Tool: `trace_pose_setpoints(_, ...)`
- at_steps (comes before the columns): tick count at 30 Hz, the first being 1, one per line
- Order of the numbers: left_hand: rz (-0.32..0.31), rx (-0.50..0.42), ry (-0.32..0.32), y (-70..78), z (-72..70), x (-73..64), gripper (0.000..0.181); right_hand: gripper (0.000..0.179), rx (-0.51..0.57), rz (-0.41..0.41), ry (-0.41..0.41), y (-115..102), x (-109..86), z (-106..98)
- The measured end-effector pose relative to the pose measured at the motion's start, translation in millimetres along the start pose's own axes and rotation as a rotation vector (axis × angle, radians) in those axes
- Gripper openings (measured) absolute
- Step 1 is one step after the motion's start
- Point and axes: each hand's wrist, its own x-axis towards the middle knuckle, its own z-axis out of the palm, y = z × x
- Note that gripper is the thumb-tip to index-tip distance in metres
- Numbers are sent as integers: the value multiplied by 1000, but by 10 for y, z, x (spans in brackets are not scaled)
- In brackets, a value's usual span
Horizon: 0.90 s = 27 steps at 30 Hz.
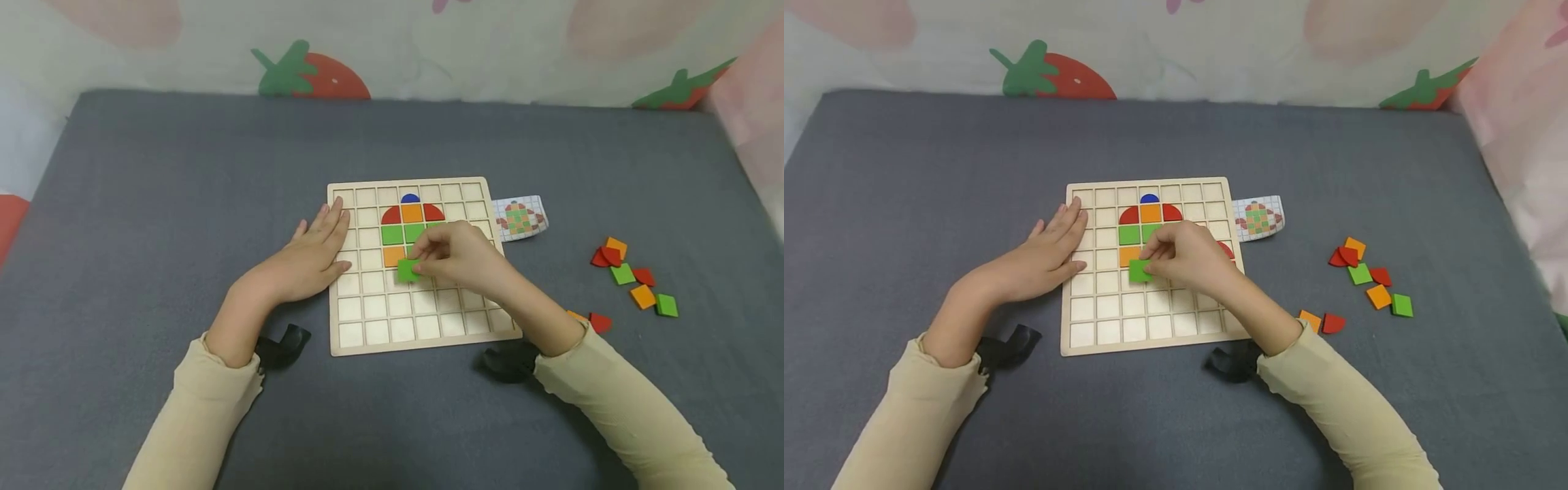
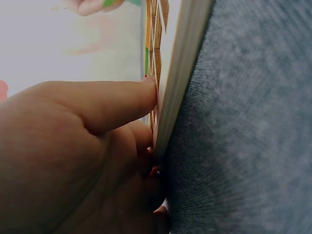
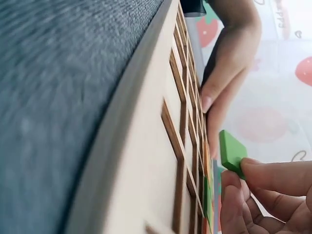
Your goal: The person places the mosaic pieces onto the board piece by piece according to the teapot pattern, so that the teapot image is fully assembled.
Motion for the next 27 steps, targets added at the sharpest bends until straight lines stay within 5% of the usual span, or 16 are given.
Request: trace_pose_setpoints(27, -3, 4, -2, 14, -6, 12, 69, 8, -191, -31, -12, -64, 74, 158)
